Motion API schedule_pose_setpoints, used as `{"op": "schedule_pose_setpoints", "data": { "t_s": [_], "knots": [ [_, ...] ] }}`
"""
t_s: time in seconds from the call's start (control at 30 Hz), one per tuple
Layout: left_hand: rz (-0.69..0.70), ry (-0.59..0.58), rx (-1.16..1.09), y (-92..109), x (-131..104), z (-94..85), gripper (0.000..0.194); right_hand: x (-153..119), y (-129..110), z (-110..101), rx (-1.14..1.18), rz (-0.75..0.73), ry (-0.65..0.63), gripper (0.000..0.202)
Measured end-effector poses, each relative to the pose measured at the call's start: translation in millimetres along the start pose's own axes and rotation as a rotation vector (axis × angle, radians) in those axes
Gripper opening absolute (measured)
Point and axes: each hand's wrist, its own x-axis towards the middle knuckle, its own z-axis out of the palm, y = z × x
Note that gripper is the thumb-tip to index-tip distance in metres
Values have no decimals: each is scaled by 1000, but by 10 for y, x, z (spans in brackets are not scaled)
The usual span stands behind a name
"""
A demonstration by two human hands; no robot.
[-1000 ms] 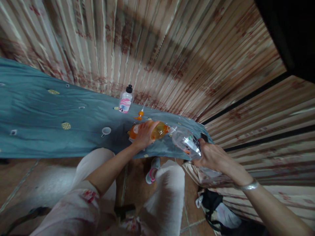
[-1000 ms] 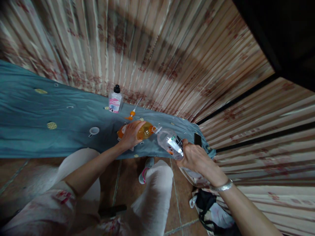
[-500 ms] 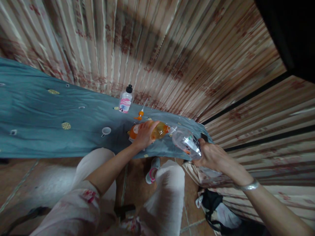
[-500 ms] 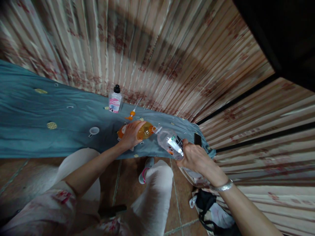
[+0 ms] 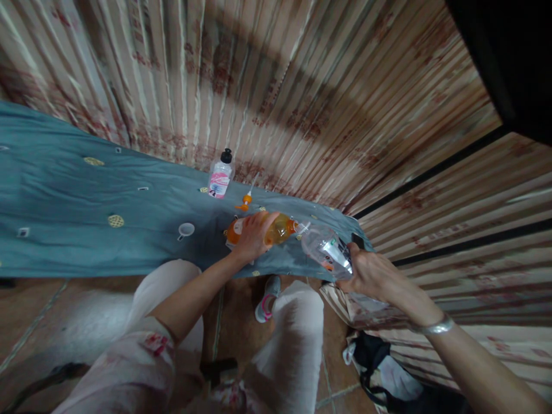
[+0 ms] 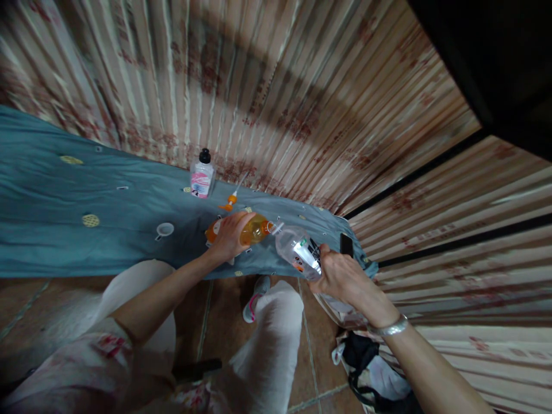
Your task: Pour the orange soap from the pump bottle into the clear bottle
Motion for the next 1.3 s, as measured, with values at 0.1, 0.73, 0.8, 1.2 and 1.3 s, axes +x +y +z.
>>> {"op": "schedule_pose_setpoints", "data": {
  "t_s": [0.1,0.73,0.8,1.2,1.3],
  "knots": [
    [1,2,11,-10,1,9,81,-1,4,9,-3,-8,12,35],
    [-1,1,-8,-4,0,9,81,-14,26,50,-2,-27,27,39],
    [-2,3,-5,-9,-1,13,81,-12,23,45,-9,-27,24,41],
    [-5,-2,-14,15,8,-9,79,-10,11,13,-8,-8,7,41],
    [-5,-4,-18,13,7,-7,81,-10,1,0,-8,-4,-6,36]
  ]
}}
